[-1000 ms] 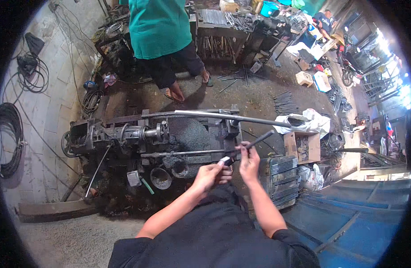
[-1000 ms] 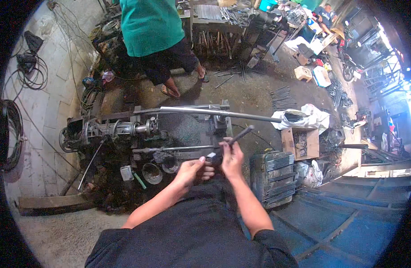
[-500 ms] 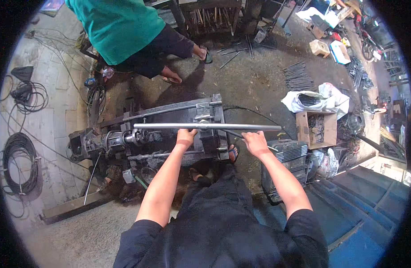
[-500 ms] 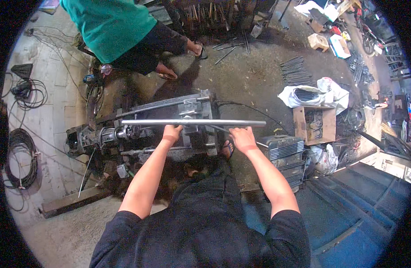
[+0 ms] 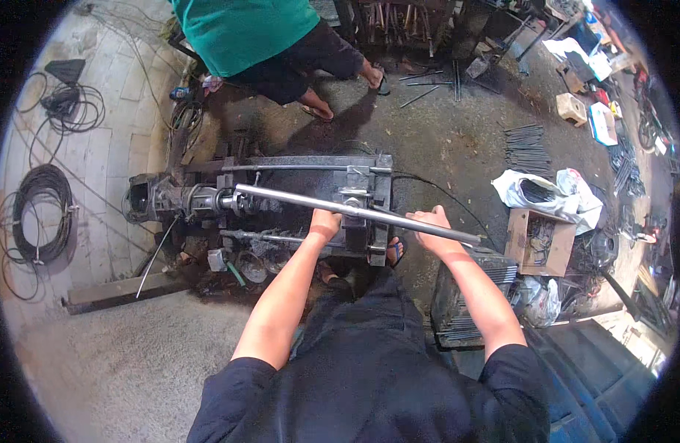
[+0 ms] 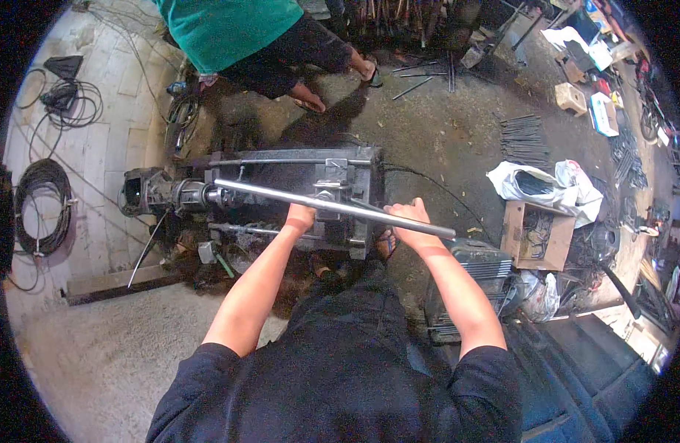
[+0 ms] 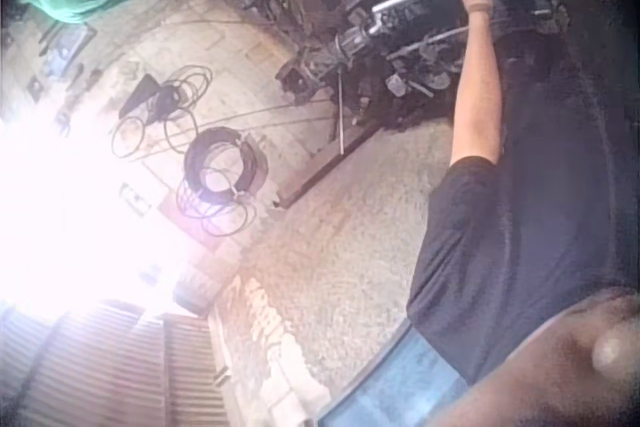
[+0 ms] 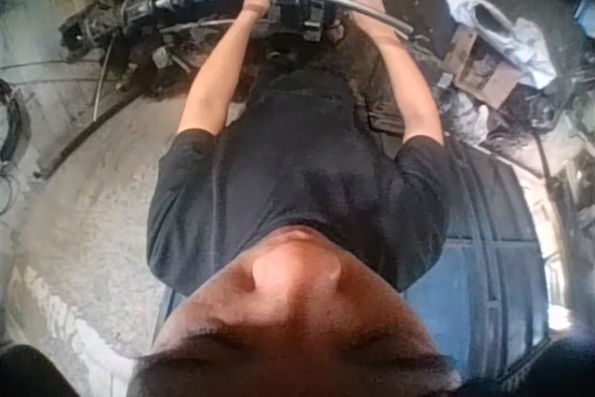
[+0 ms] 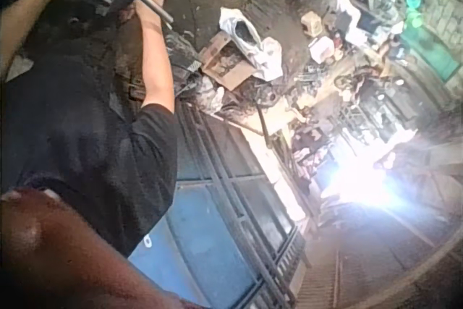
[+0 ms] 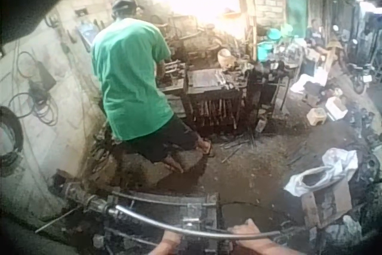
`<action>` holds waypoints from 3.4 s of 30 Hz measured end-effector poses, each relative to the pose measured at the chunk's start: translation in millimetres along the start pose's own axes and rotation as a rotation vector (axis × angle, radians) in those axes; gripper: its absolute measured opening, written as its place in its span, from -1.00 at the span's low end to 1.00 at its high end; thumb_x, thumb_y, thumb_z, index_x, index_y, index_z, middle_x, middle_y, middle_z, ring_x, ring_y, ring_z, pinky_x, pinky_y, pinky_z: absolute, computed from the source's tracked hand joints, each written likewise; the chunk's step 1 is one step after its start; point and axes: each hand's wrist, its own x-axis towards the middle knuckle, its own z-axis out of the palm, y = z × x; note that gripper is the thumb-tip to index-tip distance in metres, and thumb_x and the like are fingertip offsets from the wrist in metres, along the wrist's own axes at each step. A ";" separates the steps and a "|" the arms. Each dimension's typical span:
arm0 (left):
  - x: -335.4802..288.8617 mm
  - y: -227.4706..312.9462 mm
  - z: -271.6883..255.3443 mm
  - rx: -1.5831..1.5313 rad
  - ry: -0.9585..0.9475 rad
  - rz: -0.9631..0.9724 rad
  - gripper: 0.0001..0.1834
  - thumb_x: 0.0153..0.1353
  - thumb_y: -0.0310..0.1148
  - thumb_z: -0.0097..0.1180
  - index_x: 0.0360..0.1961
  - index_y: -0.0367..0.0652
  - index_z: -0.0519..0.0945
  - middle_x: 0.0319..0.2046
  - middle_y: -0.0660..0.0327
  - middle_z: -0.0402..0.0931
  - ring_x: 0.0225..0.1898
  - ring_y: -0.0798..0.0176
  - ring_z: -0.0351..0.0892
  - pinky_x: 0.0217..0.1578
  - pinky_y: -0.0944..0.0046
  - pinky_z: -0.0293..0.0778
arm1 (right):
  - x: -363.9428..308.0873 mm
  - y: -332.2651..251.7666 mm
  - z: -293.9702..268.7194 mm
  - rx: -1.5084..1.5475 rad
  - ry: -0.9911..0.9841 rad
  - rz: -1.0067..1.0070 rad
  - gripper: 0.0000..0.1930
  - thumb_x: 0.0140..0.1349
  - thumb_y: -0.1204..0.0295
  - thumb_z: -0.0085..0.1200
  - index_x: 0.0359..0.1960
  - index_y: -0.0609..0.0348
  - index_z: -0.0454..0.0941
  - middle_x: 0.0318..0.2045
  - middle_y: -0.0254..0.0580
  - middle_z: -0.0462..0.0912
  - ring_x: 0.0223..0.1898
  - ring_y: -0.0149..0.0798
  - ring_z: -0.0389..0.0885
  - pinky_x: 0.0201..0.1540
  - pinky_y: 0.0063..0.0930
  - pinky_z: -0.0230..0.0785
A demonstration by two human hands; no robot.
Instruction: Operating a metal fabrication machine to bend or shape a long metal rod.
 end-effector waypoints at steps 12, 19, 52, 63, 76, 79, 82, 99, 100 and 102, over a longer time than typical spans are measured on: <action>-5.2 8.6 3.4 -0.051 0.029 -0.133 -0.75 0.08 -0.39 0.19 -0.22 -0.30 0.62 -0.22 -0.14 0.59 -0.06 -0.17 0.55 -0.10 0.01 0.48 | -9.4 -6.9 -3.7 0.139 0.119 -0.056 -0.87 0.17 0.31 0.07 -0.46 -0.02 0.63 -0.48 -0.17 0.65 -0.45 -0.04 0.52 -0.19 -0.25 0.22; -14.5 30.3 -8.9 -0.117 -0.013 -0.188 -0.71 0.11 -0.38 0.15 -0.13 -0.20 0.64 -0.16 -0.08 0.58 -0.03 -0.10 0.56 -0.01 0.05 0.47 | -2.7 -1.5 -7.6 0.039 0.000 -0.002 -0.84 0.22 0.27 0.02 -0.34 -0.06 0.66 -0.40 -0.19 0.67 -0.29 -0.03 0.57 -0.14 -0.18 0.22; -4.6 -22.0 20.4 -1.881 0.450 -0.591 -0.77 0.42 -0.26 -0.12 -0.01 -0.14 0.36 -0.12 0.16 0.52 -0.11 0.15 0.55 -0.11 -0.03 0.52 | 36.9 -112.0 -38.6 -0.073 -0.197 -0.007 -0.64 0.01 0.36 0.23 -0.14 0.25 0.54 -0.23 0.11 0.62 -0.08 0.16 0.56 -0.01 -0.07 0.39; 0.4 -94.4 -26.8 -2.009 0.371 -0.521 -0.72 0.39 -0.28 -0.05 0.08 -0.03 0.32 0.00 0.15 0.47 0.07 -0.03 0.47 0.09 -0.24 0.35 | 38.8 -179.1 -157.9 -0.150 0.285 0.046 -0.54 0.11 0.28 0.23 0.02 0.23 0.51 -0.13 0.06 0.62 -0.07 0.08 0.57 0.04 -0.17 0.37; -5.0 -104.1 -49.6 -2.008 0.179 -0.393 -0.87 0.36 -0.41 -0.09 -0.09 -0.07 0.41 -0.10 0.14 0.53 0.02 0.01 0.52 0.08 -0.26 0.34 | 52.0 -171.6 -114.8 0.150 0.091 0.034 -0.73 0.26 0.34 0.07 -0.09 0.24 0.55 -0.26 0.12 0.64 -0.19 0.14 0.62 -0.15 -0.16 0.47; -4.3 -97.1 -54.1 -1.916 0.153 -0.395 -0.84 0.36 -0.48 -0.09 -0.06 -0.13 0.40 -0.11 0.15 0.53 0.00 0.05 0.54 0.10 -0.13 0.41 | 55.6 -171.1 -117.2 0.126 0.065 0.035 -0.72 0.27 0.32 0.05 -0.07 0.22 0.54 -0.24 0.12 0.64 -0.18 0.16 0.60 -0.14 -0.11 0.45; -4.2 -91.1 -51.0 -1.812 0.068 -0.369 -0.84 0.36 -0.48 -0.08 -0.06 -0.14 0.40 -0.10 0.13 0.53 -0.01 0.08 0.55 0.07 -0.07 0.45 | 54.8 -170.6 -111.1 0.112 0.080 0.027 -0.71 0.27 0.30 0.04 -0.07 0.20 0.54 -0.25 0.13 0.63 -0.19 0.17 0.60 -0.16 -0.08 0.45; -11.9 -82.0 -49.6 -1.733 0.036 -0.489 -0.79 0.39 -0.45 -0.12 0.02 -0.16 0.32 0.02 0.00 0.47 0.08 -0.01 0.49 0.09 -0.02 0.44 | 88.5 -176.4 -156.7 -1.007 -0.166 -1.041 -0.69 0.08 0.36 0.03 -0.12 -0.29 0.62 0.35 -0.46 0.24 0.46 -0.34 -0.09 0.50 -0.23 -0.23; -13.4 -85.2 -46.4 -1.734 0.036 -0.498 -0.79 0.39 -0.45 -0.12 0.02 -0.16 0.32 0.02 0.00 0.47 0.08 -0.01 0.49 0.09 -0.02 0.44 | 97.5 -182.0 -156.6 -1.001 -0.172 -1.044 -0.69 0.08 0.36 0.03 -0.12 -0.29 0.62 0.35 -0.46 0.24 0.46 -0.34 -0.09 0.50 -0.23 -0.23; -12.9 -87.5 -40.7 -1.805 0.033 -0.392 -0.78 0.38 -0.46 -0.11 0.02 -0.18 0.30 0.03 -0.02 0.47 0.10 -0.05 0.47 0.10 0.01 0.45 | 111.7 -195.1 -165.1 -1.041 -0.389 -1.040 -0.72 0.09 0.34 0.00 -0.16 -0.26 0.63 0.33 -0.53 0.29 0.44 -0.38 -0.01 0.50 -0.14 -0.32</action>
